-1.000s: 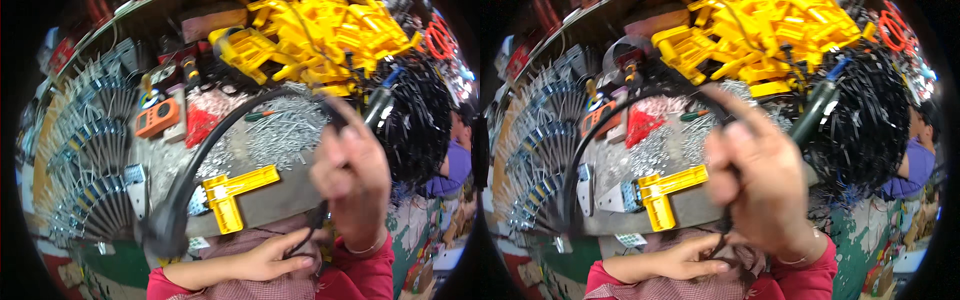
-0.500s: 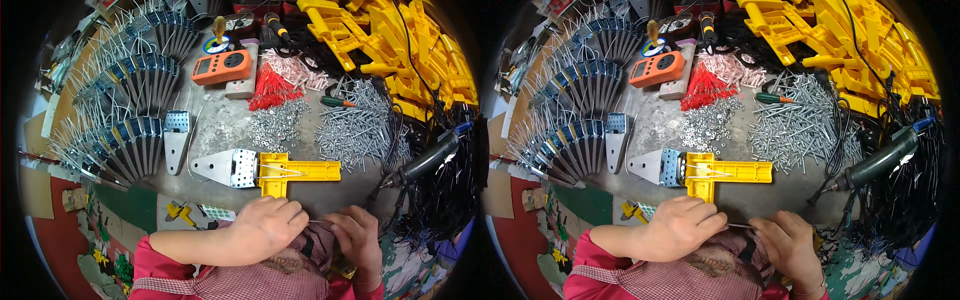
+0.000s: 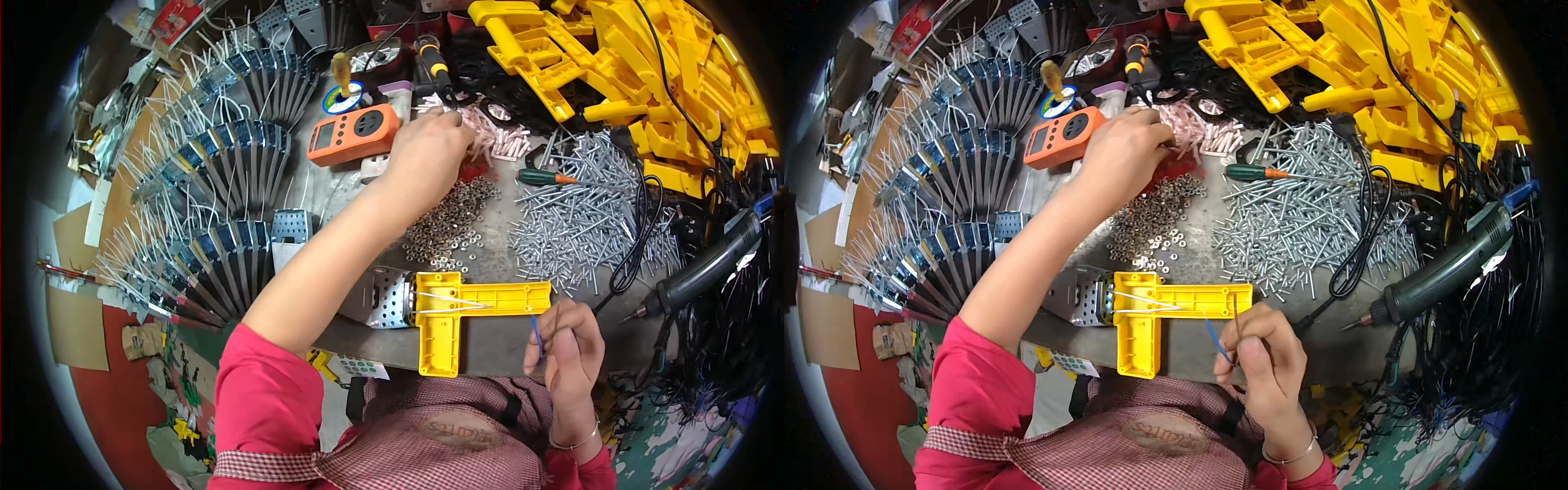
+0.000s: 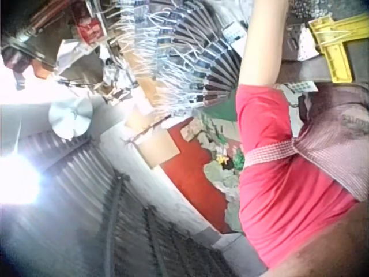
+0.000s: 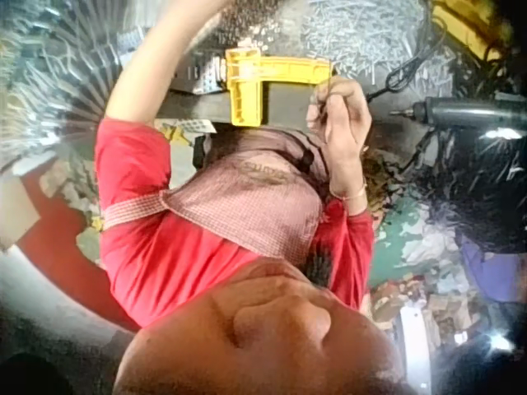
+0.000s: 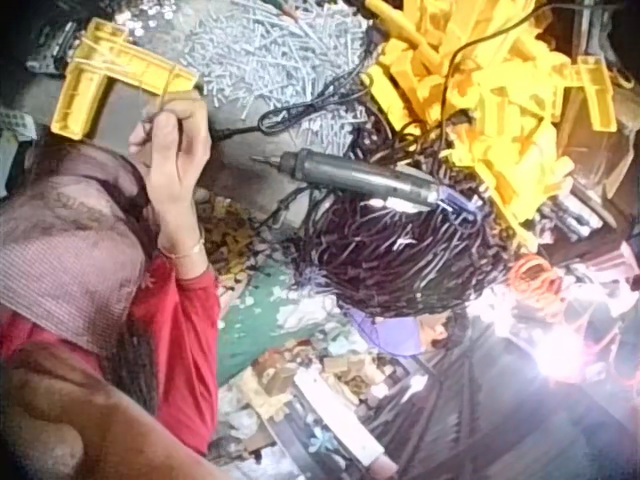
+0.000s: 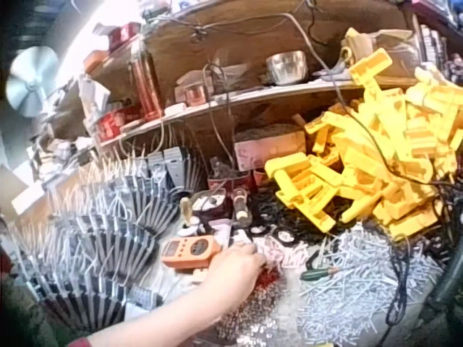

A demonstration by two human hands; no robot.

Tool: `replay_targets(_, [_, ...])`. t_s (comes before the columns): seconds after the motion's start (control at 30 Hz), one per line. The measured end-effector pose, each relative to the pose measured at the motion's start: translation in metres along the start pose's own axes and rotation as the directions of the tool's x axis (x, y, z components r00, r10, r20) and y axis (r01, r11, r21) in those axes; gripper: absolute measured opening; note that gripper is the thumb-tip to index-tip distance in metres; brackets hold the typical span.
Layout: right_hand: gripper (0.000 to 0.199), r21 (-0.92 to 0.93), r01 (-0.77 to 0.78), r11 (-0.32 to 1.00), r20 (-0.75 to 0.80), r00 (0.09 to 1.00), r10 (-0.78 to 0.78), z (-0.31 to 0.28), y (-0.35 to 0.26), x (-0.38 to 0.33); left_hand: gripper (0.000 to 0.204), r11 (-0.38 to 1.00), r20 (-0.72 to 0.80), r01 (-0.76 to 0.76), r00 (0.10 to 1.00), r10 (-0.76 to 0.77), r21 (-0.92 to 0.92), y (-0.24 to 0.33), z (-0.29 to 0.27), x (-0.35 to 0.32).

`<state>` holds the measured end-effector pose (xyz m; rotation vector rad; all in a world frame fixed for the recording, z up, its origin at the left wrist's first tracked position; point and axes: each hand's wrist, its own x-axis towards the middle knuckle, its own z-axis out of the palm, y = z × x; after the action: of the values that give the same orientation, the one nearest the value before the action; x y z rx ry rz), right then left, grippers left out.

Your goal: The person connects wires by hand and solders them with a soldering iron, fits metal blades into plastic housings, and fastens the housings together using an electric screwdriver.

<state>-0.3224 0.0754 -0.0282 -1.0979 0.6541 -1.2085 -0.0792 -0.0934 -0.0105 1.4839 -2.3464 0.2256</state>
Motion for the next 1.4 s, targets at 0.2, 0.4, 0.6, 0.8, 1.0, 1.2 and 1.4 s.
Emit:
replay_targets(0.2, [0.003,-0.161,-0.111,0.981,-0.109,0.990,0.094,0.003,-0.006,0.002,0.006,0.981,0.000,-0.158,0.987,0.159,0.112,0.001,0.012,0.014])
replay_targets(0.4, [0.011,-0.200,-0.176,0.964,-0.257,0.959,0.121,0.011,-0.021,0.021,0.010,0.741,0.183,0.125,0.983,-0.003,-0.660,0.070,-0.051,-0.040])
replay_targets(0.6, [0.011,-0.240,-0.139,0.961,-0.218,0.972,0.087,0.014,-0.017,0.023,0.012,0.028,0.435,0.452,0.871,-0.227,-0.891,0.085,-0.064,-0.074])
replay_targets(0.8, [0.008,-0.279,-0.142,0.950,-0.190,0.978,0.091,0.014,-0.020,0.018,0.012,-0.228,0.555,0.513,0.810,-0.191,-0.827,0.083,-0.063,-0.078])
replay_targets(1.0, [0.005,-0.339,-0.166,0.926,-0.189,0.976,0.106,0.015,-0.018,0.019,0.012,-0.167,0.521,0.496,0.836,-0.173,-0.852,0.080,-0.061,-0.079])
replay_targets(1.2, [0.005,-0.346,-0.195,0.918,-0.174,0.975,0.141,0.014,-0.019,0.021,0.011,-0.069,0.490,0.485,0.855,-0.173,-0.872,0.083,-0.065,-0.076])
replay_targets(1.4, [0.019,-0.453,-0.118,0.883,-0.040,0.993,0.113,0.009,-0.013,0.023,0.011,0.509,0.223,0.173,0.974,0.039,-0.843,0.090,-0.070,-0.073])
